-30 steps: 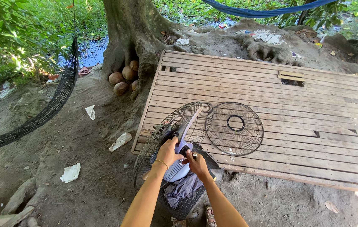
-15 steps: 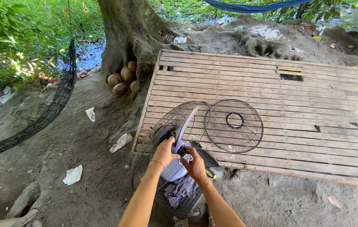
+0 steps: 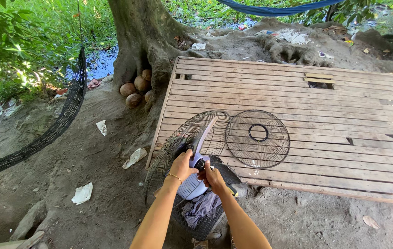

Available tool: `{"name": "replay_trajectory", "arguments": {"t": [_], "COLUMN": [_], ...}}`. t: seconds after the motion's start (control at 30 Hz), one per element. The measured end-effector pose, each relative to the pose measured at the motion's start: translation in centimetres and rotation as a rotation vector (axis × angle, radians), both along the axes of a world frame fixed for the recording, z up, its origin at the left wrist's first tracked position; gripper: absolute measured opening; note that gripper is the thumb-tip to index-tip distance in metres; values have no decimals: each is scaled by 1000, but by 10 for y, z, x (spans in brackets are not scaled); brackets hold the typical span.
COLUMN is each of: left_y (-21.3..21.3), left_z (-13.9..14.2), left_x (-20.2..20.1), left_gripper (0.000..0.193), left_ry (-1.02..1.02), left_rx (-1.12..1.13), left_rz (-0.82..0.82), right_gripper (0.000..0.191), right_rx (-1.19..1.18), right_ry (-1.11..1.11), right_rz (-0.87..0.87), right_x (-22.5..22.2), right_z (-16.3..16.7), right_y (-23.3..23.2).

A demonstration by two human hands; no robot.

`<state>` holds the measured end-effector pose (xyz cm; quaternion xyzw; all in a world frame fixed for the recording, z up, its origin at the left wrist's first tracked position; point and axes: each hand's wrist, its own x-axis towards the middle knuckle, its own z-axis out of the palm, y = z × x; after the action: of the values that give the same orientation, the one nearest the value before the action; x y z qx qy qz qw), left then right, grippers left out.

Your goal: The person disassembles a standing electric fan on a wooden table, removing the front grille and unscrewing the blade cap to take off the fan blades, then works on the small center parts and reattaches the blades, spinning them at the end.

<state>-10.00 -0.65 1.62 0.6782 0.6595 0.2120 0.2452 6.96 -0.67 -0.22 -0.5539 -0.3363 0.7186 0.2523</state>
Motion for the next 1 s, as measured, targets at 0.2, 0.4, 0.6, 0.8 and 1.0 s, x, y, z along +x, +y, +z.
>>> {"name": "replay_trajectory", "arguments": {"t": [0.2,0.4,0.6,0.8,1.0], "left_y": [-1,3,0,-1,1], "left_z": [-2,3,4,7,9], "left_x": [0,-8,7,3,-4], "left_gripper": [68,51,57,60,54], "left_ry": [-24,-155,-102,-122,-182], "left_rx": [-1,-42,19,11,11], "left_rz": [3,4,90,83,15], "right_gripper": [55,44,69,49,40], "right_rx": [28,574,707,157,288], "right_ry": [204,-249,-167,197,157], "right_rz": [-121,-144,-189,-242,-231], "right_x": [-1,-5,-1,7,2], "right_z": [-1,8,17,-3,2], "right_y": [0,-13,-18,-10,-11]}}
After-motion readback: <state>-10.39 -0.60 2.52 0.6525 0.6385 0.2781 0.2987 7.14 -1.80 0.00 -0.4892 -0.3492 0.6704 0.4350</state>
